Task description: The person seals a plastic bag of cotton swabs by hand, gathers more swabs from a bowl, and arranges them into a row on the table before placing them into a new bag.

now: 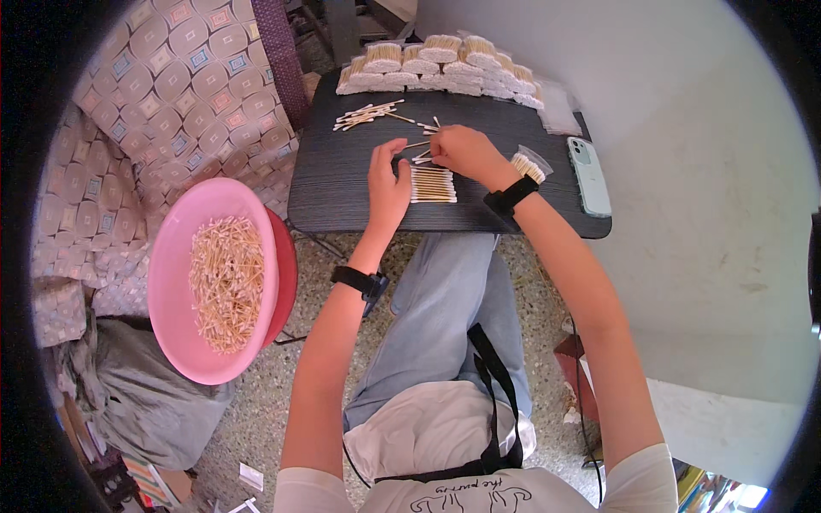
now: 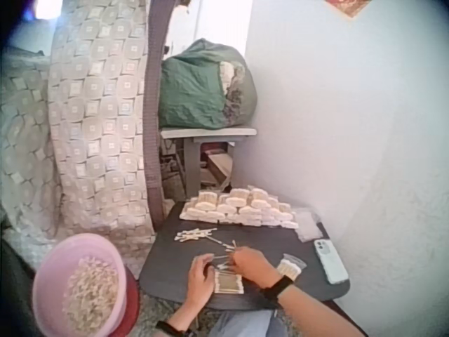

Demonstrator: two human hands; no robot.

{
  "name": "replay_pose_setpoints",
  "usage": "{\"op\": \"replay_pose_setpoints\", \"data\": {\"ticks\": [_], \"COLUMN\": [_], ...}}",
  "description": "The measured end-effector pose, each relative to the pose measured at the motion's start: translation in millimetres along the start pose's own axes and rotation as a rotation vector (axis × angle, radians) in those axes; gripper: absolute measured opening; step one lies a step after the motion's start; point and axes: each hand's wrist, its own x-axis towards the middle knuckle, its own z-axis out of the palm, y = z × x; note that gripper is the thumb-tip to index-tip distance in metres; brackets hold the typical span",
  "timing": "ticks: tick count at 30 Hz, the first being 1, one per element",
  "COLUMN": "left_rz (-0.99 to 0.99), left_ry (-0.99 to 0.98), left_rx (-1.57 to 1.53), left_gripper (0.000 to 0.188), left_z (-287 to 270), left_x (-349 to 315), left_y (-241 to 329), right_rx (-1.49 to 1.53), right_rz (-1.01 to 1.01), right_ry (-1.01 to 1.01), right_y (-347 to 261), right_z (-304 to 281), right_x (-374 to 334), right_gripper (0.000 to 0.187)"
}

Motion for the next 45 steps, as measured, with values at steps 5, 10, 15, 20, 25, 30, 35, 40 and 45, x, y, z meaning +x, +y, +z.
{"op": "replay_pose_setpoints", "data": {"ticks": [5,10,15,20,25,30,35,40,45], "left_rz": [-0.008,-0.016,-0.004,0.058,0.001,-0.038,0.022,0.063,-0.016], "left_ry": [0.005,0.008,0.0,0.058,-0.003,-0.01,0.038,0.047,0.011], "left_rx": [0.014,0.015,0.008,-0.009,0.009,0.007,-0.01,-0.002,0.007], "left_gripper": [0.029,0.03,0.029,0.026,0.028,0.029,0.028,0.027,0.029], "left_z": [1,-1,1,2,-1,1,0,3,0], "left_x": [0,0,0,0,0,0,0,0,0], "left_y": [5,3,3,3,4,6,3,3,4], "right_rx": [-0.053,0.07,0.094,0.102,-0.023,-0.126,-0.06,-0.19,-0.154], "right_rz": [-0.099,-0.061,-0.037,-0.024,-0.079,0.011,0.002,-0.075,-0.151], "right_ry": [0.123,0.144,0.101,0.036,0.193,0.149,0.147,0.149,0.322], "right_y": [5,6,8,3,6,11,4,9,2], "right_z": [2,-5,-1,-2,5,12,2,3,10], "right_x": [1,0,-2,-2,-2,-1,-3,-9,-2], "right_gripper": [0.011,0.012,0.013,0.013,0.01,0.008,0.006,0.006,0.013]}}
